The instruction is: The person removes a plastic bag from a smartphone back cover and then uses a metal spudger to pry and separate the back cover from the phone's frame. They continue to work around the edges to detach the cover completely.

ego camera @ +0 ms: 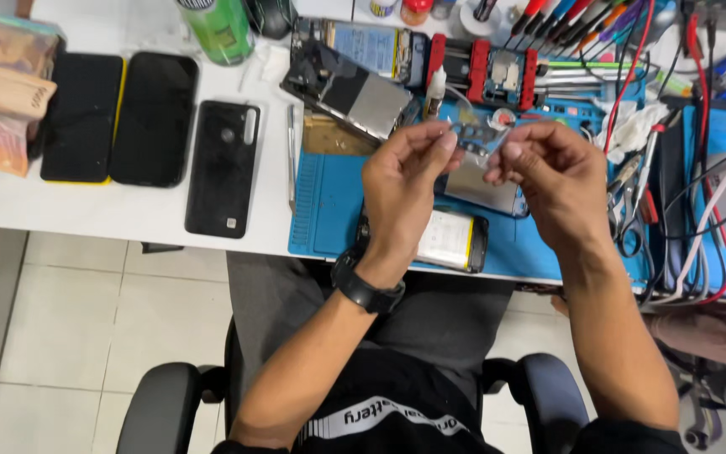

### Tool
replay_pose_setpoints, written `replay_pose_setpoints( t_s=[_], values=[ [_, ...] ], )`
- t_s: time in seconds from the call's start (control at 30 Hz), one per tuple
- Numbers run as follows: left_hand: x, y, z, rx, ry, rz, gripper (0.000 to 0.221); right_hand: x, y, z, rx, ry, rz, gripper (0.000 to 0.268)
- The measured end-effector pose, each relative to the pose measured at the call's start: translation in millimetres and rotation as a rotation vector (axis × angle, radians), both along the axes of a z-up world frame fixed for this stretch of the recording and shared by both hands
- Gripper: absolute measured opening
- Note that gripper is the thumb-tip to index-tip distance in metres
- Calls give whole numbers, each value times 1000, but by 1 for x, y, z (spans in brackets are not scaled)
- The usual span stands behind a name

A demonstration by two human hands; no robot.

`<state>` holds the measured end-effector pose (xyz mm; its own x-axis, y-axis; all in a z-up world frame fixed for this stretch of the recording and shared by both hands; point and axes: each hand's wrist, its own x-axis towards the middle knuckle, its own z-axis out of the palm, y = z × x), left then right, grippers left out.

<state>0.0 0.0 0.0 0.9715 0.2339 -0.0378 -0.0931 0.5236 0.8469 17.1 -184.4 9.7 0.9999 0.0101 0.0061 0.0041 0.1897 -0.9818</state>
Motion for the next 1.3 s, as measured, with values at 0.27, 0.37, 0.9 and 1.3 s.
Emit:
replay_pose_setpoints(
  t_s=[0.27,0.37,0.9,1.3],
  values=[
    [21,10,-18,735,-196,-148,41,9,-33,13,-288,-191,-93,9],
    [30,-1,-44,1272,-477,-141,20,11,-67,0,-478,-276,-125,9],
    [51,-35,-73,1606,-721,-120,14,5,-59,-51,-1584,-907,0,4],
    [48,-29,-62,1460,-721,-288,12,-1,-60,-28,-1212,-389,285,26]
  ],
)
